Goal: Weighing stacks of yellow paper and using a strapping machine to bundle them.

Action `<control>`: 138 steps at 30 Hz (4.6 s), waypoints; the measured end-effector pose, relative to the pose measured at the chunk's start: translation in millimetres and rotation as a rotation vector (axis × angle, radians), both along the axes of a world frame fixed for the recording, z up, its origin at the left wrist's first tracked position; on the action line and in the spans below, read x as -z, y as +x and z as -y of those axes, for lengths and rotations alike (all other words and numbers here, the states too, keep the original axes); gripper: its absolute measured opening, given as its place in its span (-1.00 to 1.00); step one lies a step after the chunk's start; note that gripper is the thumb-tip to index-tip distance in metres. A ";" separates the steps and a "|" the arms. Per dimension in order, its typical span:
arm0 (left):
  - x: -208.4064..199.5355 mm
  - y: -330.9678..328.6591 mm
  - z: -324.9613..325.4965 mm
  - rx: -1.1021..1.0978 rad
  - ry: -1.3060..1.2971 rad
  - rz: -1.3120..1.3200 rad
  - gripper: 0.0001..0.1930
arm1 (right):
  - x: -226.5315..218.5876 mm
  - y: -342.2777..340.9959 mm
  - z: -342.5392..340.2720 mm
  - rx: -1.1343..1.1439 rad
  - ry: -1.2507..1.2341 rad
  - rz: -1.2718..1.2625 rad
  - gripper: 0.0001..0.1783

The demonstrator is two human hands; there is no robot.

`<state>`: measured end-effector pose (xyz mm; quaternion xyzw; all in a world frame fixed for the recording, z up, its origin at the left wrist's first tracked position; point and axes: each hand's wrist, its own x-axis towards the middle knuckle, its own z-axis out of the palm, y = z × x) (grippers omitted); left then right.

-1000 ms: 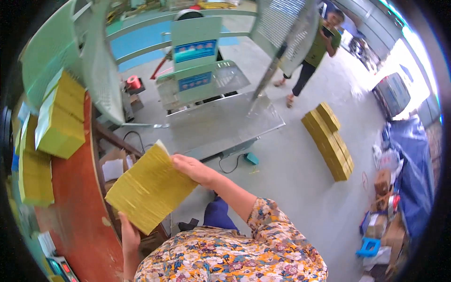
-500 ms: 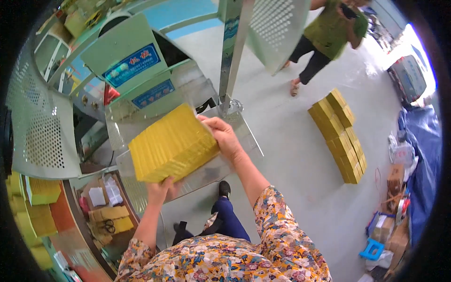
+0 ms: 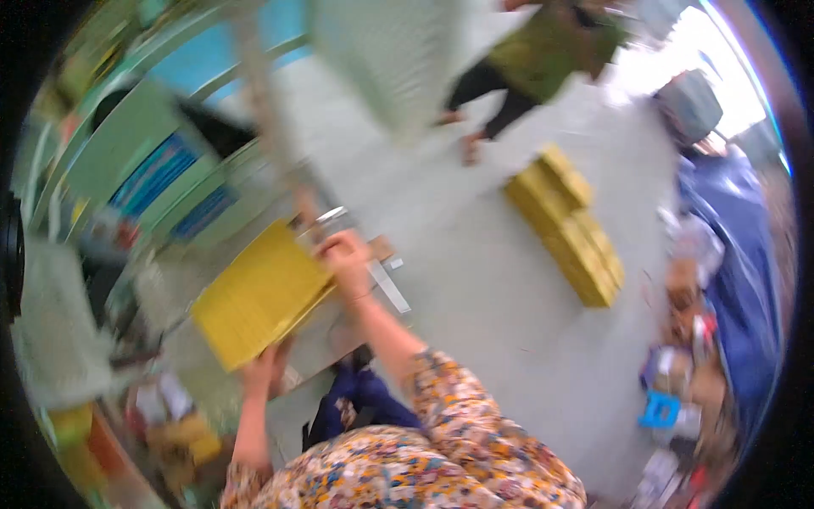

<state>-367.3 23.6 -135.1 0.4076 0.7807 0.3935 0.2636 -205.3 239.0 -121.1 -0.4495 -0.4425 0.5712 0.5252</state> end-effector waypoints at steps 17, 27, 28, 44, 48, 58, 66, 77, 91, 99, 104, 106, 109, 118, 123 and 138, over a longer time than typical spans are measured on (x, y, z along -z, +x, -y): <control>-4.6 -9.9 -23.0 0.067 0.230 0.122 -0.62 | -40.5 -3.3 15.8 -0.068 -0.085 0.057 -0.73; 39.0 -5.0 -14.8 0.073 0.123 0.160 -0.54 | -53.7 17.4 15.3 -0.203 -0.119 -0.028 -0.75; 40.2 -4.3 -15.2 0.044 0.129 0.247 -0.54 | -66.6 24.8 18.6 -0.171 0.128 0.376 -0.75; 29.2 -2.9 -18.6 0.019 0.271 -0.145 -0.50 | -167.3 -74.1 46.2 -0.702 1.072 1.073 -0.17; 30.8 -1.8 -12.3 0.074 0.275 0.059 -0.46 | -119.3 -97.8 54.7 -0.754 1.039 1.064 -0.23; 24.2 -2.5 -13.1 -0.053 0.237 0.307 -0.58 | -77.6 65.5 19.3 -0.116 0.384 0.568 -0.54; -4.5 1.3 -18.9 -0.035 0.322 0.349 -0.64 | -12.7 37.1 15.4 -0.510 0.179 0.365 -0.36; -105.6 -39.8 31.3 -0.352 -0.045 0.613 -0.55 | -96.6 5.1 20.0 -0.809 0.155 0.685 -0.50; -40.6 -60.5 46.1 -0.508 0.036 0.822 -0.40 | -14.4 34.3 25.3 -0.700 -0.162 0.365 -0.52; -4.3 -52.3 50.6 -0.461 0.312 0.904 -0.53 | 9.4 9.0 55.0 -0.569 -0.205 -0.066 -0.48; -5.9 -35.4 39.2 -0.503 0.452 1.116 -0.48 | 3.5 10.1 64.7 -0.588 -0.329 -0.176 -0.47; -13.7 -25.8 13.1 -0.552 0.540 1.216 -0.46 | 2.6 14.1 62.6 -0.563 -0.337 -0.185 -0.46; -20.4 -19.5 15.4 -0.496 0.547 1.304 -0.42 | -13.9 5.9 64.1 -0.561 -0.414 -0.229 -0.44; -43.4 -77.0 -74.5 -0.352 0.606 1.223 -0.42 | -47.6 -50.0 -16.9 -0.596 -0.309 -0.201 -0.37; -24.1 -103.3 -89.2 -0.274 0.490 1.096 -0.40 | -28.8 -57.0 -17.2 -0.539 -0.318 -0.034 -0.40; -41.9 -86.0 -82.7 -0.260 0.476 1.048 -0.26 | -40.7 -75.0 -25.4 -0.465 -0.375 -0.088 -0.39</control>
